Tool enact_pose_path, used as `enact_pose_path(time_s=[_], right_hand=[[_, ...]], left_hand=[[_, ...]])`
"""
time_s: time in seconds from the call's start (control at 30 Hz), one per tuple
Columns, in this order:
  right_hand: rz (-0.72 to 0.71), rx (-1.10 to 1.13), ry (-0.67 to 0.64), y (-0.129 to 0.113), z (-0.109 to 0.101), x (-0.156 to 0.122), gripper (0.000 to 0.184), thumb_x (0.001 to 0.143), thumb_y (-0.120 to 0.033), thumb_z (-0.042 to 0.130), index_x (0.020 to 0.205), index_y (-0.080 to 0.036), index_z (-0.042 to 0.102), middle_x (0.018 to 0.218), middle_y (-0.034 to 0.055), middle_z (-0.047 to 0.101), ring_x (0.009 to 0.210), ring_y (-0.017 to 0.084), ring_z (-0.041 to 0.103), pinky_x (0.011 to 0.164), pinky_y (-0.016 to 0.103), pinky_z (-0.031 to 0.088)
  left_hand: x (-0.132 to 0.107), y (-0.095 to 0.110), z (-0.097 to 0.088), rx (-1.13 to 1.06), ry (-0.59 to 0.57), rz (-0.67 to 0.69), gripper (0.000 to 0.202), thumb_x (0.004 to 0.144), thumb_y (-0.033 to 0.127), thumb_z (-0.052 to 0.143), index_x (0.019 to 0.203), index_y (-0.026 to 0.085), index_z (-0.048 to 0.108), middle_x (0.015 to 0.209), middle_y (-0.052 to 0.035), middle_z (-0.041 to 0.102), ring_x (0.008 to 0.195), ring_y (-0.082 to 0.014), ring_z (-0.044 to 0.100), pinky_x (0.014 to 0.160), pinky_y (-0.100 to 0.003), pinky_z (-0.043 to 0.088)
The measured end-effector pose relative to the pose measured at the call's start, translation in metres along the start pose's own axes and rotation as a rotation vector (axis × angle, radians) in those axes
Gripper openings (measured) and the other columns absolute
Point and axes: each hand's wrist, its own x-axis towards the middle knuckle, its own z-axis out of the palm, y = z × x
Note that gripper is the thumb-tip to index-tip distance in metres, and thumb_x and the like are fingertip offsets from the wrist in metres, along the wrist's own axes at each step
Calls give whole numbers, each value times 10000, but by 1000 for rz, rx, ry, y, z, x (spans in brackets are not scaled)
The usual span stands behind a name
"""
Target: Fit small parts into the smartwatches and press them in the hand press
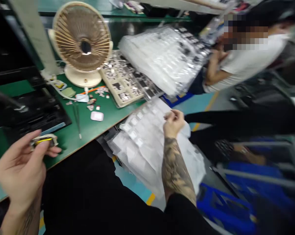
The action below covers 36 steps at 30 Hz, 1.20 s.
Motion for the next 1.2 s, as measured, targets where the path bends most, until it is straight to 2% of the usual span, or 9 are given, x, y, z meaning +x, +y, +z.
enact_pose_path(time_s=[0.13, 0.2, 0.3, 0.4, 0.53, 0.67, 0.9, 1.03, 1.2], right_hand=[[-212, 253, 166, -57, -8, -33, 291, 868, -387, 768, 1077, -184, 763, 1201, 143, 668, 761, 184, 687, 590, 347, 611], [-586, 458, 199, -103, -9, -58, 304, 820, -325, 894, 1085, -200, 814, 1175, 136, 737, 868, 253, 768, 603, 372, 617], [-858, 703, -100, -183, -13, -107, 358, 873, -158, 907, 1211, -253, 836, 1269, 133, 809, 1120, 306, 808, 904, 482, 687], [-938, 927, -473, -252, -10, -154, 359, 945, -77, 820, 1246, -269, 789, 1300, 114, 811, 1171, 294, 809, 985, 508, 701], [-1033, 1080, -775, -303, 9, -190, 366, 995, -65, 776, 1297, -269, 740, 1328, 110, 816, 1224, 286, 788, 1068, 542, 687], [-1067, 1088, -894, -319, 26, -201, 343, 1013, -95, 777, 1301, -277, 738, 1317, 96, 822, 1273, 295, 754, 1135, 582, 652], [-889, 1047, -996, -310, 28, -198, 469, 1029, -241, 815, 1482, -288, 702, 1502, 146, 722, 1368, 319, 731, 1097, 539, 679], [-878, 1011, -1089, -311, 24, -189, 201, 1093, -227, 738, 1278, -278, 796, 1248, 84, 816, 1167, 246, 787, 1036, 454, 677], [-957, 1011, -968, -313, 17, -196, 119, 1107, -199, 684, 1169, -247, 774, 1132, 77, 812, 1067, 230, 787, 949, 413, 665]], left_hand=[[4, 13, 17, -236, -30, -31, 494, 906, 249, 997, 1360, 159, 825, 1044, -58, 903, 828, -243, 897, 721, -309, 758], [8, 10, 18, -297, -77, -47, 552, 917, 243, 985, 1427, 157, 793, 1103, -97, 908, 899, -265, 912, 733, -292, 756], [10, 6, 16, -367, -116, -54, 510, 945, 225, 952, 1425, 158, 795, 1104, -108, 909, 905, -259, 914, 714, -260, 739], [8, 3, 16, -414, -162, -64, 512, 956, 215, 939, 1444, 167, 790, 1153, -111, 908, 952, -258, 914, 757, -263, 741], [6, -1, 15, -434, -195, -63, 541, 974, 203, 913, 1493, 159, 768, 1290, -139, 887, 1062, -257, 901, 910, -303, 751], [6, -6, 12, -480, -232, -18, 563, 1025, 162, 843, 1575, 178, 724, 1437, -146, 841, 1269, -258, 855, 1096, -297, 697], [9, -1, 13, -524, -153, 41, 342, 1083, 195, 804, 1425, 206, 818, 1272, -90, 899, 1086, -203, 893, 929, -235, 733], [8, -1, 12, -488, -206, 67, 411, 1073, 184, 804, 1484, 208, 797, 1262, -90, 901, 985, -210, 905, 911, -293, 766], [1, -5, 13, -232, -128, 286, 310, 1054, 132, 802, 1334, 243, 876, 1244, -40, 908, 1039, -200, 905, 969, -239, 736]])
